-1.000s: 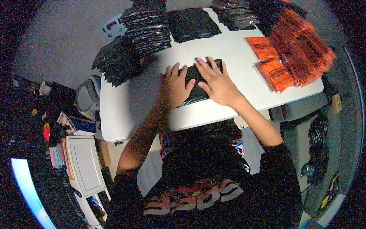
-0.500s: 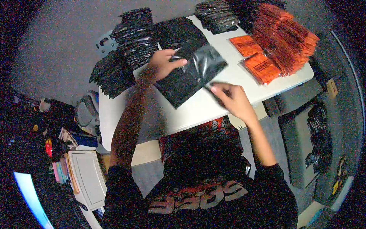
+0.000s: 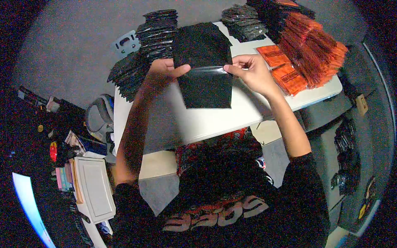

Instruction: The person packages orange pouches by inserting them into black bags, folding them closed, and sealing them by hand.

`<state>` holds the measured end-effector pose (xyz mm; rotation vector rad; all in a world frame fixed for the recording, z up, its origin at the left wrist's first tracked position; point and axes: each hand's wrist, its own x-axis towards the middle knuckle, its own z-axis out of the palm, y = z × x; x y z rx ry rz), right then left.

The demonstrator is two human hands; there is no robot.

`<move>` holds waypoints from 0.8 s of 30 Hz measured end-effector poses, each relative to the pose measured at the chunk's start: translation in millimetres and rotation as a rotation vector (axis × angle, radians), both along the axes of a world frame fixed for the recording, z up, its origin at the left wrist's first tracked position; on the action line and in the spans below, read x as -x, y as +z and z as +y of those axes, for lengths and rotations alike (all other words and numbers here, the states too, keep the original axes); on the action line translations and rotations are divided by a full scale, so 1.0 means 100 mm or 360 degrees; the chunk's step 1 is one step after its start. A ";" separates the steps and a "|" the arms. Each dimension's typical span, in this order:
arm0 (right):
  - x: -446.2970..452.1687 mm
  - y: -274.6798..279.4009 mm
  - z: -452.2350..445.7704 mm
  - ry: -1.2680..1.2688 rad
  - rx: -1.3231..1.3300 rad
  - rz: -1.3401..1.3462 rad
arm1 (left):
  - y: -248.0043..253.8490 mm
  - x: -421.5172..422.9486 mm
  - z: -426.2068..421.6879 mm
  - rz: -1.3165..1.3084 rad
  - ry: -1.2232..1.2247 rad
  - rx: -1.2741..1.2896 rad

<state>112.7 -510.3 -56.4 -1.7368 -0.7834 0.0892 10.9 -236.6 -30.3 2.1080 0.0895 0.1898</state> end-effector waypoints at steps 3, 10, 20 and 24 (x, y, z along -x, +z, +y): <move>-0.11 0.10 -0.02 0.0189 0.0242 0.0119 | -0.03 -0.06 0.07 0.0125 0.0007 -0.0247; -0.50 -0.10 0.25 0.0022 0.0065 -0.0823 | -0.11 -0.16 0.06 -0.0122 0.0038 -0.0120; 0.10 -1.01 -0.19 0.0294 0.0652 -0.1344 | -1.28 0.43 0.13 -0.0755 -0.0643 -0.1202; 0.21 -1.01 -0.29 0.0306 0.0669 -0.1283 | -1.26 0.73 -0.06 -0.0581 -0.0537 -0.1053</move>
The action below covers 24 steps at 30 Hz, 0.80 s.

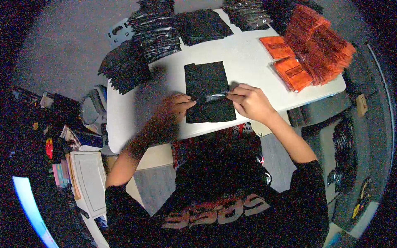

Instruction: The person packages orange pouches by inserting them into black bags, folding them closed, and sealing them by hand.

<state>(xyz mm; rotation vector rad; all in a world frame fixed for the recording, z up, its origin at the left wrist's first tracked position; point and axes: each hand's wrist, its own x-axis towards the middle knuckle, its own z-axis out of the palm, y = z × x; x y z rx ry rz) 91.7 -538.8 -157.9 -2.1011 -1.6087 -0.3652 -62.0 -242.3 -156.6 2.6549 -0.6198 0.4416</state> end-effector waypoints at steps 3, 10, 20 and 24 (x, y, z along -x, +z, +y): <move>-0.01 0.06 0.02 0.0034 -0.0054 0.0111 | 0.09 0.00 -0.06 0.0105 0.0113 0.0129; -0.09 0.19 0.19 -0.0355 -0.0116 0.1014 | 0.30 -0.23 -0.11 0.0614 0.0537 0.0447; -0.32 0.01 0.37 -0.0337 -0.0174 0.1156 | -0.20 -0.70 0.17 -0.0338 0.0313 0.0203; -0.37 -0.03 0.39 -0.0364 -0.0183 0.1165 | -0.17 -0.73 0.20 -0.0109 0.0326 0.0243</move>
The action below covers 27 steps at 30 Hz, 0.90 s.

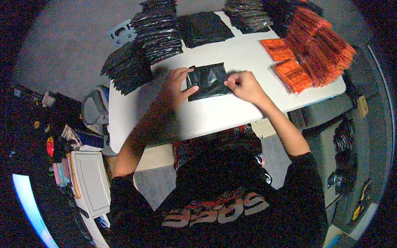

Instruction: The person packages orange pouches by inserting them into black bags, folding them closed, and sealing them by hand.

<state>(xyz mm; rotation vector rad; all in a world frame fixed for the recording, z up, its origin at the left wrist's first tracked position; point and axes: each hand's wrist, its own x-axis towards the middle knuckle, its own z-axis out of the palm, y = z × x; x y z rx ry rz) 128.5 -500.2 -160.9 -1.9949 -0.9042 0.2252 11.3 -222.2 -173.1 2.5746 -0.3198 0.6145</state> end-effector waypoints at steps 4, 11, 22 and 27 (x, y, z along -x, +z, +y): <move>-0.05 -0.01 0.03 -0.0108 0.0086 0.0078 | 0.02 -0.03 0.02 0.0053 -0.0010 0.0056; -0.08 -0.10 0.08 -0.0206 0.0185 -0.0103 | 0.08 -0.02 0.01 0.0137 0.0008 -0.0006; 0.24 -0.04 0.67 0.0301 0.0480 -0.1185 | -0.10 -0.08 0.00 0.0048 0.0033 -0.0252; 0.20 -0.11 0.65 0.0328 0.0673 -0.1113 | -0.15 -0.11 -0.07 0.0018 0.0106 -0.0220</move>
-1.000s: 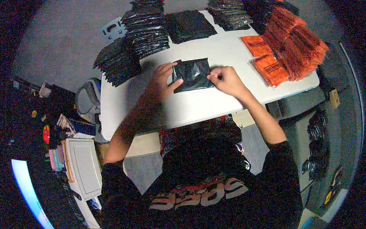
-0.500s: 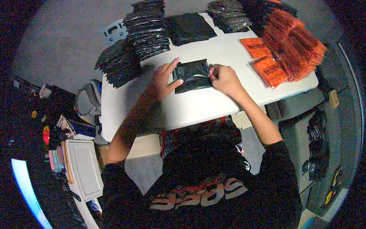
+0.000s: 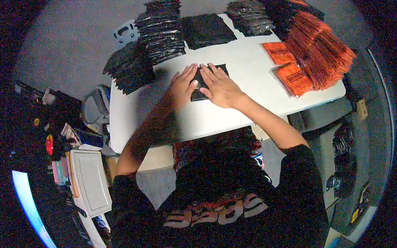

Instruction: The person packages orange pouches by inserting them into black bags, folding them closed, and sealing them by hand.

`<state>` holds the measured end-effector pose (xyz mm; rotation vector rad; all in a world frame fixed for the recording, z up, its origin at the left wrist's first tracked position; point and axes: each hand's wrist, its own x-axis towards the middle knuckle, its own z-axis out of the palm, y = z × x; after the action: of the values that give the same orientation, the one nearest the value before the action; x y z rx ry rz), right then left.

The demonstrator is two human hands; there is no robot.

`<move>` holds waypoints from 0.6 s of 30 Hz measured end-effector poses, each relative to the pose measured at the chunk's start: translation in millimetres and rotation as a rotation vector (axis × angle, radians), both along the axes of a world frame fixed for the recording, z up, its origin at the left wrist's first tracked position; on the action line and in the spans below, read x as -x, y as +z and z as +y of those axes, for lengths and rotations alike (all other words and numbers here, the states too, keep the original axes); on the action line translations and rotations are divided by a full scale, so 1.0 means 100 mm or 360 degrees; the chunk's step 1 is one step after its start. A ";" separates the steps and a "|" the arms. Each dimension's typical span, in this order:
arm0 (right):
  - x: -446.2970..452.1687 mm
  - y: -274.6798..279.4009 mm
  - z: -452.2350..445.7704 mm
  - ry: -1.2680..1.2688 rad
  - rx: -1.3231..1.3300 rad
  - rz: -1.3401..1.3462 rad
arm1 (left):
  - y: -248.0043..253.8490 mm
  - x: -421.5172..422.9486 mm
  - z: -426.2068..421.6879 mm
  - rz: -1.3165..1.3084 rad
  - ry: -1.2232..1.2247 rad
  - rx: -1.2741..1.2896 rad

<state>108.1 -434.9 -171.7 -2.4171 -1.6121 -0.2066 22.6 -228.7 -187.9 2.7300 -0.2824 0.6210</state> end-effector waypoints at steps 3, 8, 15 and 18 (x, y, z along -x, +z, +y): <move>-0.01 -0.02 0.00 -0.0007 0.0049 0.0007 | -0.04 -0.06 0.01 0.0088 0.0055 0.0024; -0.01 -0.05 0.03 -0.0027 0.0025 0.0025 | -0.06 -0.12 -0.04 0.0054 0.0128 0.0212; 0.03 0.11 -0.02 -0.0031 0.0016 0.0349 | 0.11 -0.20 -0.92 0.0175 0.0309 0.0339; -0.09 -0.10 0.00 0.0040 -0.0017 0.0078 | 0.05 -0.15 -0.88 0.0093 0.0513 0.0139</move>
<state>116.7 -434.9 -181.7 -2.3734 -1.6153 -0.1498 38.1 -316.4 -182.6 2.7229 0.1990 0.6172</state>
